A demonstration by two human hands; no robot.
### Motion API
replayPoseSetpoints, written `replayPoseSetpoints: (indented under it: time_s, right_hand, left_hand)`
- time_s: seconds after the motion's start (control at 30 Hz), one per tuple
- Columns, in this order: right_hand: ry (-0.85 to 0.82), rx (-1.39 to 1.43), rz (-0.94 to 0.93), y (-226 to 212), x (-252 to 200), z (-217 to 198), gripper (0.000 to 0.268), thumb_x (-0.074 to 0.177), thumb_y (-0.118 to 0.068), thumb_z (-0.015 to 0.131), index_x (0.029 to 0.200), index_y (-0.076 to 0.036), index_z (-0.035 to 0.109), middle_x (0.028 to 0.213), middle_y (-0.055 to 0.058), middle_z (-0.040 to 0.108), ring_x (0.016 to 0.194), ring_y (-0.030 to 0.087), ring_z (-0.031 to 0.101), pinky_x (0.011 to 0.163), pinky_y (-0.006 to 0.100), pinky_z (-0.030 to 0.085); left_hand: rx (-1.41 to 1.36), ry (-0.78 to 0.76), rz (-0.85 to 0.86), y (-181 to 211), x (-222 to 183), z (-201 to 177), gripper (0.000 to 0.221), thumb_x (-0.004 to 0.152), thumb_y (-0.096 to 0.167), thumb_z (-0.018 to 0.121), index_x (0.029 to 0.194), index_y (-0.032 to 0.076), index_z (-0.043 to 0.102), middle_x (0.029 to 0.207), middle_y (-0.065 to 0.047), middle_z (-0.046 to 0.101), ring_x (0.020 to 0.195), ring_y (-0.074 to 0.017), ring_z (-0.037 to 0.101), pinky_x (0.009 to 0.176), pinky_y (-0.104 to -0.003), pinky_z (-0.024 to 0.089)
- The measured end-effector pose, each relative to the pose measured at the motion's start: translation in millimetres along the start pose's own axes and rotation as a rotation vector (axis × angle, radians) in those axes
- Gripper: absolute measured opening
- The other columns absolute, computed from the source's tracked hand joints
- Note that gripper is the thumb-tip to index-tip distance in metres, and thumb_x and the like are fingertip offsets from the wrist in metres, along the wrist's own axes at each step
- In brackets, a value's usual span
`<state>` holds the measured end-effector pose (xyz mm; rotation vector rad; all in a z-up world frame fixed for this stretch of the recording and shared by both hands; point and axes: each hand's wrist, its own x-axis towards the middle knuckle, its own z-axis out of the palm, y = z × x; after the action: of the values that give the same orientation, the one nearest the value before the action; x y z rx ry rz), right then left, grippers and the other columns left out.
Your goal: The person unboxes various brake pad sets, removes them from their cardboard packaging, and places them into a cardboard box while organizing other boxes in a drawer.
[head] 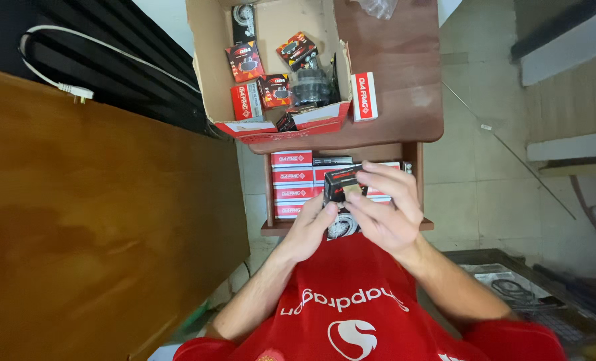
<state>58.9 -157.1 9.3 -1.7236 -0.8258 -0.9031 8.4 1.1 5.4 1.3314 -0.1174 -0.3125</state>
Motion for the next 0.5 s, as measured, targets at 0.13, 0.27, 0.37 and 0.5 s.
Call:
replayPoseSetpoints:
  time_s: [0.13, 0.27, 0.37, 0.5]
  right_hand:
    - [-0.019, 0.039, 0.029, -0.3, -4.2, -2.8, 0.009, 0.088, -0.005, 0.081, 0.098, -0.006, 0.080, 0.113, 0.017, 0.074, 0.111, 0.040, 0.070, 0.095, 0.047, 0.055]
    - [-0.029, 0.035, 0.044, 1.4, -8.3, -6.6, 0.009, 0.084, 0.000, 0.083, 0.089, -0.006, 0.080, 0.108, 0.016, 0.076, 0.106, 0.040, 0.072, 0.092, 0.046, 0.057]
    - [-0.041, 0.045, 0.061, 4.3, -8.8, -12.6, 0.010, 0.082, 0.002, 0.083, 0.088, -0.005, 0.080, 0.109, 0.017, 0.075, 0.106, 0.040, 0.072, 0.091, 0.047, 0.057]
    - [-0.068, 0.194, 0.172, 7.0, -3.8, -25.8, 0.004, 0.083, -0.002, 0.080, 0.084, -0.004, 0.077, 0.110, 0.020, 0.074, 0.106, 0.041, 0.072, 0.091, 0.047, 0.057]
  left_hand:
    - [0.006, 0.000, 0.035, 1.2, 8.1, 5.3, 0.042, 0.109, 0.036, 0.043, 0.123, 0.005, 0.068, 0.102, -0.007, 0.069, 0.099, -0.0161, 0.063, 0.093, -0.040, 0.055]
    - [0.028, 0.178, -0.019, 7.3, 14.1, 19.9, 0.032, 0.107, 0.028, 0.050, 0.111, 0.002, 0.067, 0.095, -0.007, 0.065, 0.093, -0.0160, 0.057, 0.088, -0.037, 0.050]
    - [0.028, 0.272, 0.016, 8.0, 16.5, 34.7, 0.029, 0.107, 0.023, 0.049, 0.116, 0.000, 0.063, 0.098, -0.008, 0.062, 0.097, -0.0180, 0.053, 0.091, -0.039, 0.048]
    - [0.128, 0.330, 0.082, -5.9, 20.3, 43.3, 0.025, 0.107, 0.020, 0.051, 0.119, 0.001, 0.061, 0.099, -0.011, 0.062, 0.099, -0.0174, 0.053, 0.091, -0.039, 0.048]
